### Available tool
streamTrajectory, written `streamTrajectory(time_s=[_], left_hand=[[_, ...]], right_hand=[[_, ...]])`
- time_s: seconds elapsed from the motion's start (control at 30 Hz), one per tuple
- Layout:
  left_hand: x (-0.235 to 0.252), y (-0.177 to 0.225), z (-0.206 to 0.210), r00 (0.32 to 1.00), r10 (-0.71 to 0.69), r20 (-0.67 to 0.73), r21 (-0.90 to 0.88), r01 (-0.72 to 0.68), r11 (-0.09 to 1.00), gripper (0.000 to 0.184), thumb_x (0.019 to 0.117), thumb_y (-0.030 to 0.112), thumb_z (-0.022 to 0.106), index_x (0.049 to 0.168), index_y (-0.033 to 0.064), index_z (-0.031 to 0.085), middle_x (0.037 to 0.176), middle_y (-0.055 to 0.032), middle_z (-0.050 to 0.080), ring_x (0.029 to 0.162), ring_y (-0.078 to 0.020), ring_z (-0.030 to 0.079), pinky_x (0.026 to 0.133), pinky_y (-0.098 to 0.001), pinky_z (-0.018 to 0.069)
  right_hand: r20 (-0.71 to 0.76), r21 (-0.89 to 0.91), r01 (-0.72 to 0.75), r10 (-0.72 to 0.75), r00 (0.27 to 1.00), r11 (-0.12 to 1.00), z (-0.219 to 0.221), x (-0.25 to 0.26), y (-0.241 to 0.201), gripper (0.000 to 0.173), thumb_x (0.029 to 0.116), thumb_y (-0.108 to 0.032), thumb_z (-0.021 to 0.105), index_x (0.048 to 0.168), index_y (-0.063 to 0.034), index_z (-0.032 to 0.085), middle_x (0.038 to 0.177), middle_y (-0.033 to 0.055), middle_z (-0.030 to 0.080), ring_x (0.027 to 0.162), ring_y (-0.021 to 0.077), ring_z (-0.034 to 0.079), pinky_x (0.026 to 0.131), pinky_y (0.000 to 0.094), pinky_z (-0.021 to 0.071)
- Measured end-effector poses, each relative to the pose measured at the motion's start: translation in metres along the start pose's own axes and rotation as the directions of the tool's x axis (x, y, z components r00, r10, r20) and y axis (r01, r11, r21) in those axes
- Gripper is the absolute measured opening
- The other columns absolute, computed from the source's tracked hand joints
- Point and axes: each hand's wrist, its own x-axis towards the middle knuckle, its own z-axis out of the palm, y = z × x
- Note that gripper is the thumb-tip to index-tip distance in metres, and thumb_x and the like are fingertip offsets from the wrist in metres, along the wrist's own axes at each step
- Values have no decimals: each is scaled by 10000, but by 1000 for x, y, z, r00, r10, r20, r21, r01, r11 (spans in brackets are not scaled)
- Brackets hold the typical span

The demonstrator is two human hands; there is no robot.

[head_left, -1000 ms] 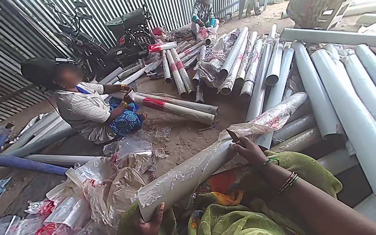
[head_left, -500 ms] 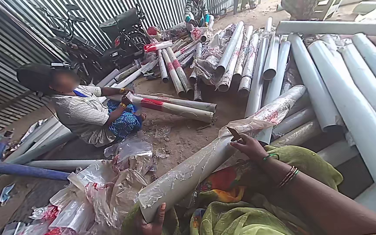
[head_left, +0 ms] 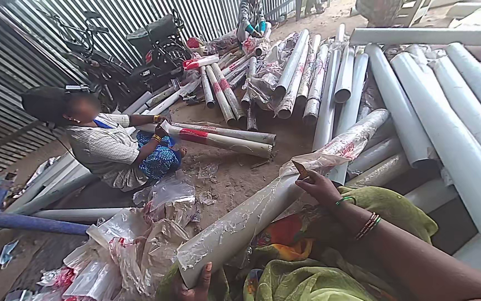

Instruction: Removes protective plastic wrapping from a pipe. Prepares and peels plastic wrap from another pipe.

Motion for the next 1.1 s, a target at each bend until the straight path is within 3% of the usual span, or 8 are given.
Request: streamTrajectory(time_s=[0.2, 0.37, 0.47, 0.6, 0.77, 0.93, 1.03, 1.1], left_hand=[[1, 2, -1, 1000, 1, 19, -17, -1, 1000, 627, 819, 391, 741, 884, -219, 612, 800, -86, 696, 828, 203, 599, 834, -36, 479], [0, -1, -1, 1000, 12, 14, -21, -12, 1000, 616, 820, 400, 748, 885, -199, 620, 807, -65, 701, 832, 204, 601, 831, -36, 482], [0, 0, -2, 1000, 14, 18, -5, -14, 1000, 615, 818, 405, 740, 875, -197, 624, 788, -78, 699, 811, 201, 599, 818, -34, 479], [0, 1, -2, 1000, 9, 17, 36, -9, 999, 637, 807, 419, 728, 872, -208, 630, 781, -125, 695, 799, 189, 598, 814, -31, 464], [0, 1, -1, 999, -39, 22, 15, 38, 999, 656, 808, 410, 740, 923, -226, 629, 826, -161, 705, 811, 159, 618, 821, -50, 481], [1, 9, 0, 982, -187, 26, -140, 189, 972, 552, 750, 317, 800, 917, -182, 637, 823, -45, 719, 791, 155, 638, 784, -68, 522], [2, 8, -5, 961, -265, 73, -87, 271, 959, 740, 732, 558, 788, 914, -149, 665, 821, -57, 705, 787, 103, 630, 788, -113, 515], [5, 11, -6, 953, -291, 90, -70, 297, 952, 662, 783, 523, 760, 868, -129, 681, 781, -52, 683, 764, 55, 615, 765, -155, 507]], right_hand=[[2, 14, -12, 12, 1000, 1000, -3, 4, -2, 309, 1031, -250, 633, 1245, -28, 642, 959, 104, 672, 760, 148, 574, 749, 365, 479], [1, -28, -7, 7, 1000, 1000, -5, 11, -6, 270, 1031, -218, 635, 1230, -35, 650, 955, 117, 671, 766, 176, 588, 761, 391, 487], [76, -25, 37, -35, 997, 999, -4, 8, -15, 297, 1037, -233, 622, 1253, -32, 646, 964, 109, 675, 756, 141, 578, 750, 354, 487], [227, -1, 159, -155, 962, 987, 5, -11, -44, 257, 1026, -216, 633, 1207, -34, 652, 847, 13, 633, 670, 31, 524, 661, 233, 453], [461, -56, 371, -306, 833, 927, 28, -46, -113, 381, 1041, -285, 594, 1292, 1, 580, 990, 156, 633, 853, 229, 583, 816, 426, 476], [693, 95, 442, -379, 614, 892, 71, -78, -161, 403, 1059, -75, 426, 1447, 33, 446, 1216, 223, 605, 1042, 267, 595, 918, 423, 470], [758, 193, 500, -452, 470, 844, 103, -96, -173, 392, 1066, -68, 456, 1434, 67, 460, 1199, 260, 622, 1065, 307, 609, 948, 445, 472], [745, 224, 562, -512, 428, 796, 120, -105, -178, 382, 1048, -82, 521, 1395, 78, 516, 1219, 287, 632, 1131, 372, 618, 1000, 486, 470]])
